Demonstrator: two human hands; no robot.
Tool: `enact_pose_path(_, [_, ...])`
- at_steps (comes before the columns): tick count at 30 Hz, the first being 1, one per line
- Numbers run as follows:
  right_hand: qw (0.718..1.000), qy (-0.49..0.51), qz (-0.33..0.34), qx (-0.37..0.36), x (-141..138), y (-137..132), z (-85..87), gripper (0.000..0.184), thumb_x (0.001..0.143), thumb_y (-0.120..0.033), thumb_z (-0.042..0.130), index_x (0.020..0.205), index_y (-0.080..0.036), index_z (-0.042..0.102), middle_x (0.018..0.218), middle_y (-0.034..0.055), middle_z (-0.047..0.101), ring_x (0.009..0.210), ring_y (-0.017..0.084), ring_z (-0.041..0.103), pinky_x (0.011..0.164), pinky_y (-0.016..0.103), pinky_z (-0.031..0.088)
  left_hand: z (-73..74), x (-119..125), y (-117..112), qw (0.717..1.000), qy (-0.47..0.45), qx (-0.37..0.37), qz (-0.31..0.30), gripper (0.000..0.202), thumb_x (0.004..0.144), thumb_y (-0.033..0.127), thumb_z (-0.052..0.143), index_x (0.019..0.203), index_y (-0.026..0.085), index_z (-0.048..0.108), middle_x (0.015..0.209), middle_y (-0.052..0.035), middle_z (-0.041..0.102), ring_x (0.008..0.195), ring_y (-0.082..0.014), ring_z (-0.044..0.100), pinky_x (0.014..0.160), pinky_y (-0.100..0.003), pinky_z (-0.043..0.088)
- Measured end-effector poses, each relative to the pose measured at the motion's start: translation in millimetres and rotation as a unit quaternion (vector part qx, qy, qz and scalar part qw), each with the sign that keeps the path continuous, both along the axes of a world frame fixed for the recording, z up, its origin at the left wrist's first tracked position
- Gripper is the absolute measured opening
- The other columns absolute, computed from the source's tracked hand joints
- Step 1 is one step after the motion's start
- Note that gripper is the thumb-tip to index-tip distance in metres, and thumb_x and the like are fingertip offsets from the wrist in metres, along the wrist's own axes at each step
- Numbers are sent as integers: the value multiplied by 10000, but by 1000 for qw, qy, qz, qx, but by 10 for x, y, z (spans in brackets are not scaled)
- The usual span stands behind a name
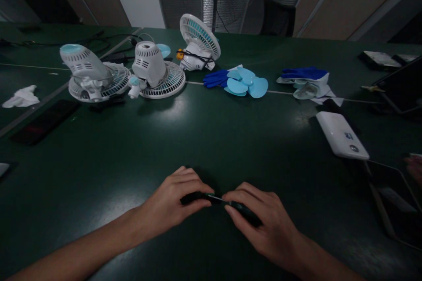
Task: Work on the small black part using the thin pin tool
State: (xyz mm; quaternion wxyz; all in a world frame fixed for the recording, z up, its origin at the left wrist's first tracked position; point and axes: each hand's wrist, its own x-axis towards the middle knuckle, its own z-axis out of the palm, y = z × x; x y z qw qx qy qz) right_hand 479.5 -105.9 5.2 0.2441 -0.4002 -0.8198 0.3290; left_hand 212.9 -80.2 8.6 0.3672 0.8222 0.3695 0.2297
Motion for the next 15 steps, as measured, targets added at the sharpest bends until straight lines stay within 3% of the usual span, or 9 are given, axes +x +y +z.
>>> enact_pose_path(8, [999, 21, -38, -7, -8, 29, 12, 170, 1016, -178, 582, 1146, -248, 665, 981, 10, 700, 835, 153, 704, 739, 286, 511, 18, -13, -26, 1000, 10, -12, -2, 374, 964, 305, 692, 1326, 285, 600, 1026, -5, 726, 947, -170, 650, 860, -346, 397])
enact_pose_path(15, [999, 11, -29, 3, -3, 16, 9, 188, 1006, -167, 588, 1163, -246, 656, 972, 17, 699, 822, 160, 701, 724, 295, 501, 30, -11, -12, 1000, -7, -5, 0, 231, 994, 227, 629, 1222, 249, 663, 1110, -39, 713, 1032, -174, 644, 917, -348, 443])
